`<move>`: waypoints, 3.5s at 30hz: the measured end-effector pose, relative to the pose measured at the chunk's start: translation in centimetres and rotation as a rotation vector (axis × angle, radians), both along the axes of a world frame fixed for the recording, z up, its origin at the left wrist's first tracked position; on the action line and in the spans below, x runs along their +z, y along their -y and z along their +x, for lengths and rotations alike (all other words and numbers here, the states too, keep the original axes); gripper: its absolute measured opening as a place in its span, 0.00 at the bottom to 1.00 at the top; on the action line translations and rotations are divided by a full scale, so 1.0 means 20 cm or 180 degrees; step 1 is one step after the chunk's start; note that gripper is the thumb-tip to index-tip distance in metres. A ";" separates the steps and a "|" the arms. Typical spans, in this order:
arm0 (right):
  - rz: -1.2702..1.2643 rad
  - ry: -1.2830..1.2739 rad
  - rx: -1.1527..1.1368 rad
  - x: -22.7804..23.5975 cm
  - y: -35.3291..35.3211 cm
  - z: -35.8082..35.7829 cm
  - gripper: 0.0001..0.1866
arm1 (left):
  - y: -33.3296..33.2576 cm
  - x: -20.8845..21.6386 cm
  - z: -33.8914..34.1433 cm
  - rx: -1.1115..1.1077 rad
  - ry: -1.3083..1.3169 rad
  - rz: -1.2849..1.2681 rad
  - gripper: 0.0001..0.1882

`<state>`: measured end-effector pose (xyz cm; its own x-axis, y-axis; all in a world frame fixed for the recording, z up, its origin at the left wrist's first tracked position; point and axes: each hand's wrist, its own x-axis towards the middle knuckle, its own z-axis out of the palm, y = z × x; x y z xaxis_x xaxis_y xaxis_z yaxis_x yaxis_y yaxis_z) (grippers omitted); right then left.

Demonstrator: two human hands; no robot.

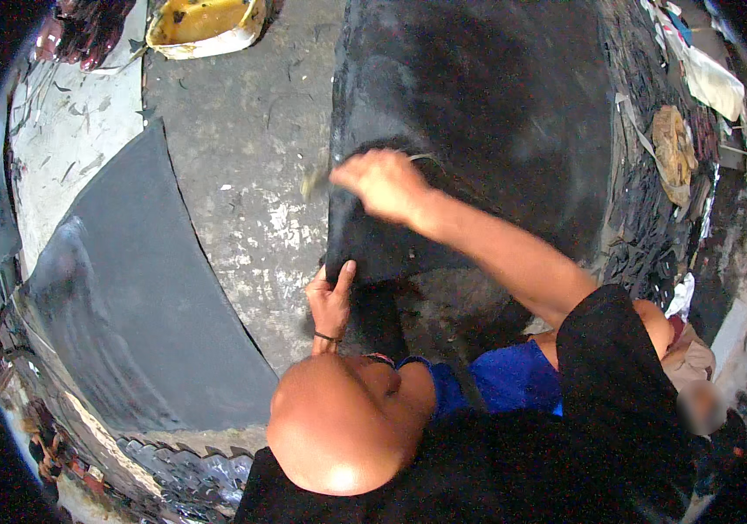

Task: The person pours yellow glue from a container onto a black rubber mat and spreads it evenly using a small scraper. The person then lifts and repositions the mat before continuing to apply more glue to another section.

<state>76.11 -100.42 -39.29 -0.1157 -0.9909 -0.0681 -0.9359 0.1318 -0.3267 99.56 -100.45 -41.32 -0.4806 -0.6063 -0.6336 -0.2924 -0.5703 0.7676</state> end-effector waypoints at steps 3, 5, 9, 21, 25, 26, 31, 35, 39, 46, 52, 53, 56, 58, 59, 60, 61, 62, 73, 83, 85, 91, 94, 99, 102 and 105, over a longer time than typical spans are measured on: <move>-0.0726 0.0867 0.1254 -0.01 -0.05 0.43 0.06 | -0.06 -0.14 0.17 0.0078 0.0256 -0.0712 0.09; -0.1333 0.1110 0.0534 0.07 -0.11 0.31 0.11 | -0.09 -0.01 0.07 0.0307 0.0310 0.0266 0.08; 0.0051 -0.0436 -0.0823 0.06 -0.09 -0.13 0.19 | -0.08 -0.07 0.10 0.0687 -0.0028 0.0686 0.11; 0.0431 -0.0289 0.0252 0.03 -0.47 0.45 0.21 | 0.14 0.04 0.36 0.0366 0.0740 -0.0743 0.14; 0.0394 -0.0250 0.0217 0.04 -0.56 0.52 0.20 | 0.11 0.06 0.35 0.0669 0.0614 -0.0907 0.12; 0.0350 -0.0313 0.0171 0.04 -0.57 0.52 0.21 | 0.10 0.02 0.35 0.0681 0.0451 -0.0941 0.09; 0.0301 0.1952 -0.0594 0.13 -0.55 0.34 0.10 | -0.01 -0.08 0.38 0.0772 0.0219 -0.1188 0.07; -0.0493 0.3579 -0.2675 0.32 -0.40 -0.10 0.12 | -0.07 -0.02 0.39 0.0263 0.0621 -0.1811 0.07; -0.0181 0.1534 -0.2918 0.14 -0.32 -0.49 0.14 | -0.13 -0.02 0.29 -0.0015 0.0548 -0.2331 0.07; 0.0170 -0.0703 -0.1797 0.05 -0.10 -0.70 0.15 | -0.14 -0.09 0.32 0.0113 0.0565 -0.1922 0.08; 0.0128 -0.0083 -0.0614 0.00 -0.44 -0.33 0.16 | -0.16 -0.11 0.31 0.0086 0.0958 -0.1886 0.08; 0.0026 -0.0015 -0.0409 0.00 -0.53 -0.23 0.17 | -0.15 -0.11 0.31 0.0090 0.0990 -0.1892 0.08; -0.0140 -0.0177 -0.0212 0.03 -0.69 0.07 0.18 | -0.14 -0.09 0.29 -0.0016 0.1018 -0.1700 0.09; -0.0059 -0.0048 -0.0159 0.06 -0.74 0.20 0.18 | -0.14 -0.10 0.32 0.0070 0.0850 -0.1552 0.10; -0.0059 -0.0009 -0.0127 0.05 -0.78 0.26 0.18 | -0.13 -0.11 0.34 0.0078 0.0799 -0.1591 0.10; -0.0095 -0.0034 -0.0211 0.05 -0.80 0.29 0.19 | -0.13 -0.11 0.33 0.0102 0.0738 -0.1637 0.10; -0.0095 -0.0011 -0.0225 0.06 -0.81 0.30 0.18 | -0.13 -0.11 0.32 0.0121 0.0673 -0.1683 0.11; -0.0095 0.0010 -0.0244 0.06 -0.83 0.31 0.18 | -0.14 -0.10 0.31 0.0088 0.0726 -0.1683 0.11; -0.0468 0.2652 -0.2945 0.33 -0.72 -0.23 0.12 | -0.05 -0.05 0.26 0.0117 0.0569 -0.1501 0.10; 0.0167 -0.0691 -0.2100 0.08 -0.47 -0.84 0.15 | -0.06 -0.08 0.20 0.0135 0.0718 -0.1774 0.13; -0.0209 -0.0732 -0.1476 0.01 -0.49 -0.84 0.15 | -0.08 -0.06 0.18 0.0083 0.0825 -0.1859 0.14; -0.0209 -0.0262 -0.0432 0.00 -0.94 -0.28 0.21 | -0.01 -0.08 0.16 -0.0150 0.1281 -0.1766 0.16; 0.0103 -0.0082 -0.0574 0.05 -1.10 0.00 0.18 | 0.00 -0.02 0.08 -0.0261 0.1309 -0.2258 0.17; 0.0075 0.0075 -0.0741 0.08 -1.23 0.14 0.20 | 0.03 -0.04 0.05 -0.0238 0.1223 -0.2447 0.19; 0.0477 0.0841 -0.0959 0.12 -1.30 0.14 0.16 | 0.02 -0.08 0.08 -0.0197 0.1140 -0.2561 0.19; 0.0041 0.1969 -0.1888 0.27 -1.22 -0.13 0.10 | 0.02 -0.12 0.13 -0.0118 0.1107 -0.2510 0.18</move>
